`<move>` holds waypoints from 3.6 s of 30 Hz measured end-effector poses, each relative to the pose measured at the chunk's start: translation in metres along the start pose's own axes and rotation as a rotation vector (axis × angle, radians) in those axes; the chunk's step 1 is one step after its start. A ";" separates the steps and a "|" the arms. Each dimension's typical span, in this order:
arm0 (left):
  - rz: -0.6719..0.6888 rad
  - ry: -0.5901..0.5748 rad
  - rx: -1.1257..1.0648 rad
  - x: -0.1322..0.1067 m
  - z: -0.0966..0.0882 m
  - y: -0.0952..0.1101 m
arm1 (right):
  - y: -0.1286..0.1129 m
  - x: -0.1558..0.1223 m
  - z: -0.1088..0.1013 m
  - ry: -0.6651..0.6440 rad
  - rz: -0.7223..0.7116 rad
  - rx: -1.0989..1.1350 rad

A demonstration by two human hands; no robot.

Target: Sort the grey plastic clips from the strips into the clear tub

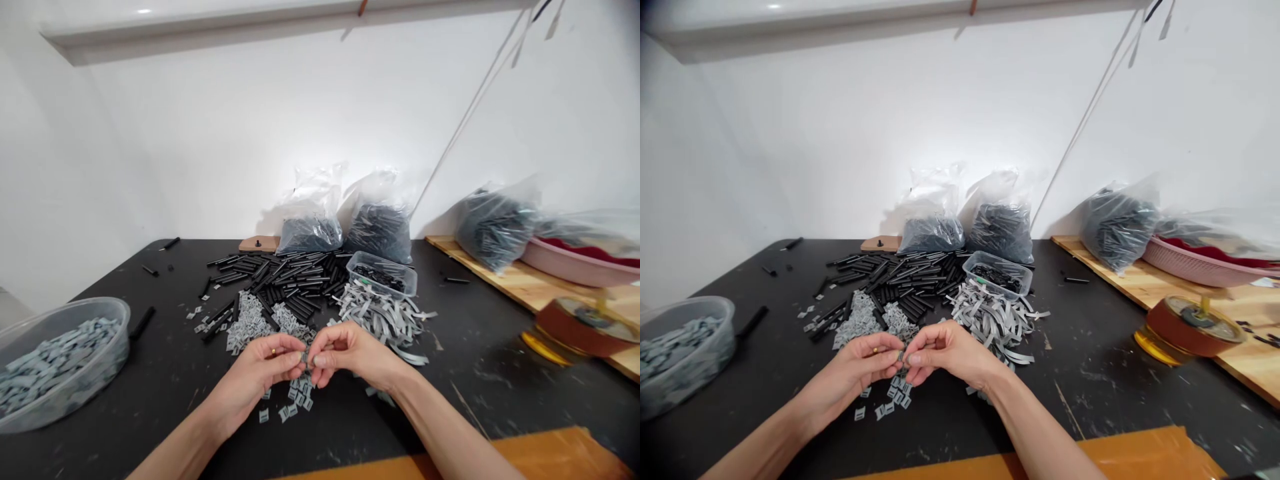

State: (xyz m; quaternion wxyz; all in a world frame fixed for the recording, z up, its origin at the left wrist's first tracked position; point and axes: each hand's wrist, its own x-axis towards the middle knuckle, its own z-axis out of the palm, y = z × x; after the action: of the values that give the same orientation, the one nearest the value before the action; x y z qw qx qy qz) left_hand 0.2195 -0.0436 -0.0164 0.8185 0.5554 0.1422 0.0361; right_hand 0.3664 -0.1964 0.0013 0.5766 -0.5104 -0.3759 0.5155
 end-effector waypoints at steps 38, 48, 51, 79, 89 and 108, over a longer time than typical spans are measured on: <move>0.037 -0.008 0.033 0.001 0.006 0.000 | 0.008 0.005 0.001 0.125 0.078 0.043; 0.029 -0.017 0.085 -0.001 0.008 0.000 | 0.011 0.005 -0.002 0.097 0.055 -0.024; 0.027 -0.019 0.082 0.000 0.007 0.000 | 0.010 0.005 -0.001 0.111 0.043 -0.044; -0.009 -0.018 0.039 0.003 0.004 -0.005 | 0.012 0.007 0.000 0.091 0.053 -0.093; -0.012 0.012 0.013 0.002 0.005 -0.004 | 0.015 0.010 0.005 0.110 -0.117 -0.109; -0.012 0.065 -0.172 -0.001 -0.002 0.012 | 0.004 0.001 0.008 0.132 -0.417 -0.385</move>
State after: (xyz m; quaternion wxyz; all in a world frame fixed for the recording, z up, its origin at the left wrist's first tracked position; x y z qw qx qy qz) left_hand 0.2189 -0.0373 -0.0056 0.8583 0.4809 0.1683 0.0612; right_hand 0.3576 -0.1942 -0.0008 0.5859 -0.5547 -0.5251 0.2707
